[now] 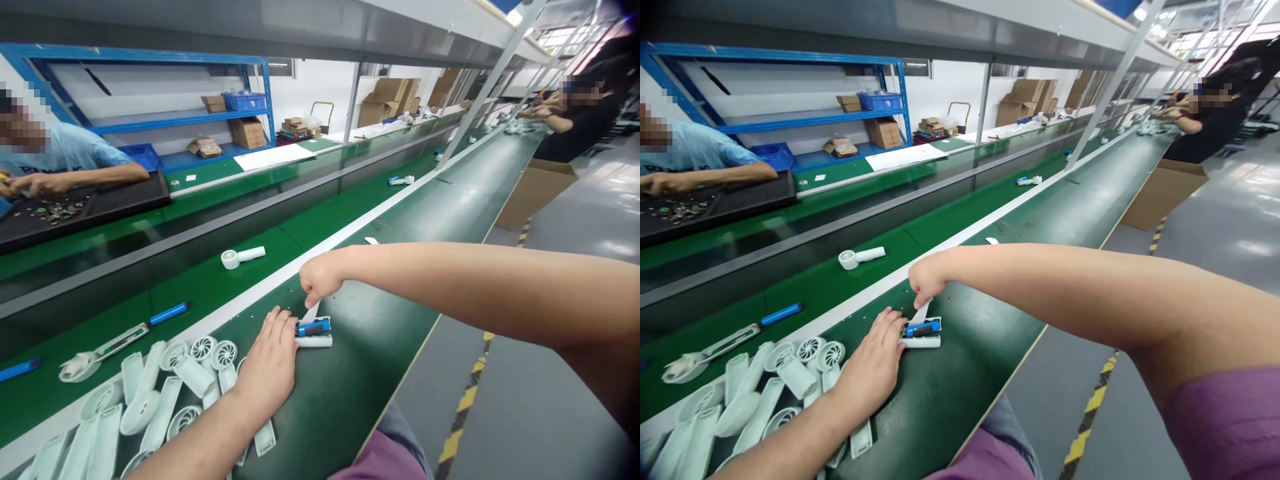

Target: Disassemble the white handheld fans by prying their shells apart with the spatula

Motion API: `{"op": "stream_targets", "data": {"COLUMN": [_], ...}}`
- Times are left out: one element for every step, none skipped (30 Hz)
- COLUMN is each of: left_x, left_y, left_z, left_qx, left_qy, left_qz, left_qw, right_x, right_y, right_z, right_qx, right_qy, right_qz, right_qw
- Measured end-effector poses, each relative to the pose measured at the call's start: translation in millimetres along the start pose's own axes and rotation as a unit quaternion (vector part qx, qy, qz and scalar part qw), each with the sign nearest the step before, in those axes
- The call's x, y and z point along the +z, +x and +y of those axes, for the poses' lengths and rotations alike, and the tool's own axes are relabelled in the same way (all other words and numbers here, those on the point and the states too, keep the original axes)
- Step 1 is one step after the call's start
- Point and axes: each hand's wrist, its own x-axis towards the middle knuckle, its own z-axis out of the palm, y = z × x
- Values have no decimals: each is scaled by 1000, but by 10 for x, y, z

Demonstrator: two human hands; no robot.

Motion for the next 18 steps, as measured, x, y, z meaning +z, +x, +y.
{"op": "stream_targets", "data": {"left_x": [-4, -11, -22, -33, -43, -52, -58, -59, -55, -46, -33, -20, -8, 0, 1, -5, -20, -42], "left_y": [4, 13, 24, 35, 44, 49, 48, 41, 28, 12, -6, -22, -33, -37, -30, -15, 7, 32], "left_z": [-3, -9, -17, -26, -34, -42, -48, -53, -59, -66, -77, -91, -109, -127, -144, -155, -156, -145], "left_qx": [1, 2, 5, 9, 15, 20, 26, 32, 36, 39, 43, 47, 50, 51, 48, 39, 26, 7], "left_qy": [-6, -16, -27, -38, -48, -54, -57, -55, -50, -43, -36, -29, -23, -19, -15, -13, -11, -10], "left_qz": [-1, -3, -6, -8, -9, -9, -7, -4, 0, 3, 5, 6, 7, 5, 0, -8, -21, -35], "left_qw": [1000, 1000, 1000, 999, 999, 998, 998, 998, 998, 998, 998, 998, 998, 999, 999, 999, 999, 999], "right_x": [35, 59, 72, 74, 67, 54, 38, 21, 6, -8, -22, -38, -54, -70, -84, -94, -103, -120], "right_y": [32, 76, 128, 180, 227, 267, 298, 321, 339, 352, 357, 349, 321, 267, 185, 78, -44, -162], "right_z": [77, 147, 203, 242, 258, 248, 209, 145, 61, -33, -125, -201, -252, -274, -267, -242, -211, -190], "right_qx": [0, 0, -2, -7, -13, -21, -28, -34, -38, -41, -42, -40, -36, -27, -13, 6, 28, 52], "right_qy": [15, 30, 42, 51, 58, 61, 62, 60, 55, 47, 38, 29, 24, 21, 20, 21, 21, 17], "right_qz": [-4, -11, -19, -27, -37, -48, -60, -74, -89, -104, -118, -127, -129, -122, -105, -78, -40, 10], "right_qw": [1000, 1000, 999, 998, 998, 997, 996, 995, 994, 993, 991, 991, 991, 992, 994, 997, 999, 998]}}
